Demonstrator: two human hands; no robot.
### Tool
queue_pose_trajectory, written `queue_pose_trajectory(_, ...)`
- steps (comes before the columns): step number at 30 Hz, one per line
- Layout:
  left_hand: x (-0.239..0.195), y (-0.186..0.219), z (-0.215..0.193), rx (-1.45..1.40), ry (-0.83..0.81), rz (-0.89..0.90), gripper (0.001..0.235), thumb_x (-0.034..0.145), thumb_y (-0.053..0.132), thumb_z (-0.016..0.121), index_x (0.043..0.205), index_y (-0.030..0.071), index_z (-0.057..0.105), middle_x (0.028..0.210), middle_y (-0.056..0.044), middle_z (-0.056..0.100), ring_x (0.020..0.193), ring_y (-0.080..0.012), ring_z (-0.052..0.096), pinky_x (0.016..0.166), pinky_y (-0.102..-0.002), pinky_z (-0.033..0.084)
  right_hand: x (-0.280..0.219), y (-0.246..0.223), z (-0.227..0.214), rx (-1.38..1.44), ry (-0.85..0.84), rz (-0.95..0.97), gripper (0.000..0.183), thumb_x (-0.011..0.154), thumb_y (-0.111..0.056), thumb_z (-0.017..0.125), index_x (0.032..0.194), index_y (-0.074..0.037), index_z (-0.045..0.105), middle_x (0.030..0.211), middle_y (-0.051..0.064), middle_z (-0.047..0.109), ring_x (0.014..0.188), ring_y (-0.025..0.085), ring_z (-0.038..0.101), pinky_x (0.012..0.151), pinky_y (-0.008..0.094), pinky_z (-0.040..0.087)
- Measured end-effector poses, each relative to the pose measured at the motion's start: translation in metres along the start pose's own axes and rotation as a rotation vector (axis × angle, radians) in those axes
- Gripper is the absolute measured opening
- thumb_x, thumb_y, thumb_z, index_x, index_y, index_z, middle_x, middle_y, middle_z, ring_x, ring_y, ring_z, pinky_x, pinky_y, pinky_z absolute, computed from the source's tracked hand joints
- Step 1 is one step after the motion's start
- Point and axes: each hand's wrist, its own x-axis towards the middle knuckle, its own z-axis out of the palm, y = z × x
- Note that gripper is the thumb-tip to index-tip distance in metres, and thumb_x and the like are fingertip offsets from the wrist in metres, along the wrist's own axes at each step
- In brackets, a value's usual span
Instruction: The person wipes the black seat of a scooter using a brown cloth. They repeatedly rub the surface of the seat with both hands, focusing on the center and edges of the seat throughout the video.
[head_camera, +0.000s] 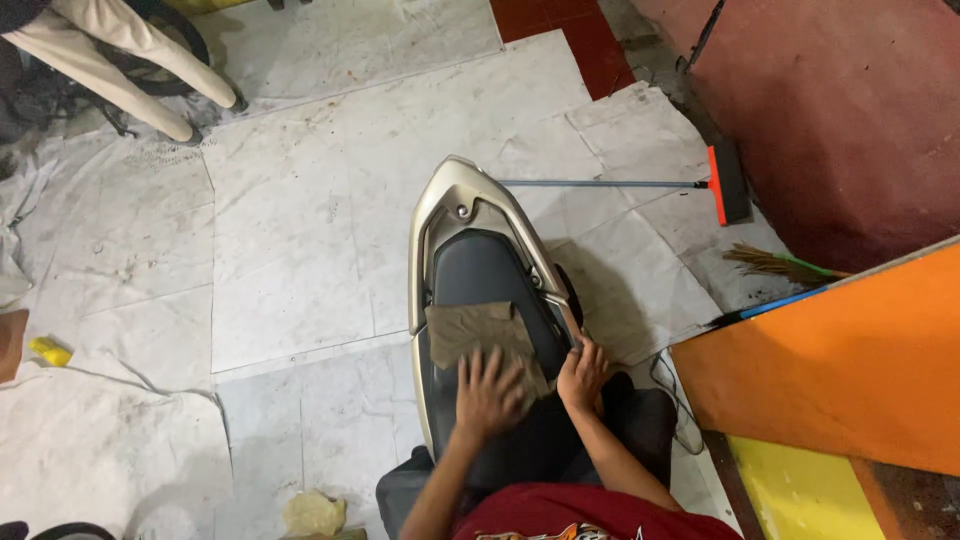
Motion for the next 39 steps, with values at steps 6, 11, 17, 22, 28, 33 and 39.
queue_pose_trajectory(6,0.139,-0.073,-0.003,0.125,0.163,-0.18,0.057,0.1,0.058,0.049,0.152,0.033,0.051,0.165,-0.012,0.036,0.148,-0.0467,0.032,0.118,-0.067,0.026,0.003,-0.005,-0.008,0.017,-0.009,0.052,0.034,0.103,-0.027,0.046,0.128,-0.01,0.061,0.125,0.019,0.06,0.114,0.044,0.053,0.101,0.055,0.039)
queue_pose_trajectory(11,0.149,-0.063,-0.007,0.171,0.163,-0.2,0.069,0.1,0.059,0.045,0.161,0.031,0.034,0.169,-0.015,0.022,0.154,-0.0468,0.018,0.118,-0.069,0.014,0.004,-0.004,-0.008,0.057,-0.051,0.024,0.032,0.104,-0.026,0.045,0.126,-0.01,0.061,0.124,0.02,0.059,0.116,0.044,0.051,0.104,0.056,0.035)
queue_pose_trajectory(17,-0.003,0.022,-0.018,-0.016,-0.034,-0.069,0.073,0.1,0.056,0.048,0.162,0.021,0.032,0.169,-0.018,0.019,0.154,-0.0443,0.015,0.121,-0.064,0.012,0.002,-0.007,-0.008,0.029,-0.03,0.036,0.032,0.103,-0.026,0.046,0.126,-0.01,0.061,0.124,0.021,0.059,0.115,0.045,0.051,0.101,0.056,0.036)
queue_pose_trajectory(22,-0.011,0.014,-0.009,-0.044,-0.033,-0.078,0.066,0.102,0.054,0.048,0.16,0.026,0.037,0.168,-0.015,0.023,0.15,-0.0461,0.022,0.117,-0.064,0.018,0.004,0.003,0.003,0.03,0.011,-0.016,0.032,0.103,-0.025,0.046,0.127,-0.01,0.061,0.125,0.02,0.059,0.115,0.045,0.052,0.101,0.056,0.038)
queue_pose_trajectory(28,0.114,-0.052,-0.004,0.079,0.075,-0.156,0.059,0.1,0.057,0.047,0.153,0.029,0.046,0.167,-0.01,0.029,0.146,-0.0455,0.035,0.116,-0.066,0.026,0.003,0.0,-0.003,0.004,-0.026,0.051,0.032,0.104,-0.026,0.047,0.128,-0.01,0.06,0.127,0.019,0.059,0.117,0.044,0.052,0.102,0.056,0.038)
queue_pose_trajectory(33,0.138,-0.046,-0.008,0.1,0.155,-0.248,0.062,0.101,0.058,0.047,0.156,0.029,0.043,0.167,-0.011,0.029,0.147,-0.0451,0.032,0.119,-0.067,0.02,0.001,-0.005,-0.009,0.048,-0.079,0.033,0.033,0.105,-0.025,0.046,0.132,-0.01,0.059,0.13,0.02,0.057,0.12,0.045,0.05,0.104,0.057,0.035)
queue_pose_trajectory(39,0.028,0.013,-0.022,0.036,0.118,-0.067,0.07,0.102,0.054,0.046,0.162,0.022,0.033,0.169,-0.018,0.023,0.154,-0.0455,0.019,0.121,-0.064,0.015,0.002,0.006,0.001,0.044,-0.046,0.037,0.035,0.104,-0.028,0.048,0.132,-0.012,0.059,0.129,0.02,0.057,0.12,0.045,0.05,0.104,0.057,0.036)
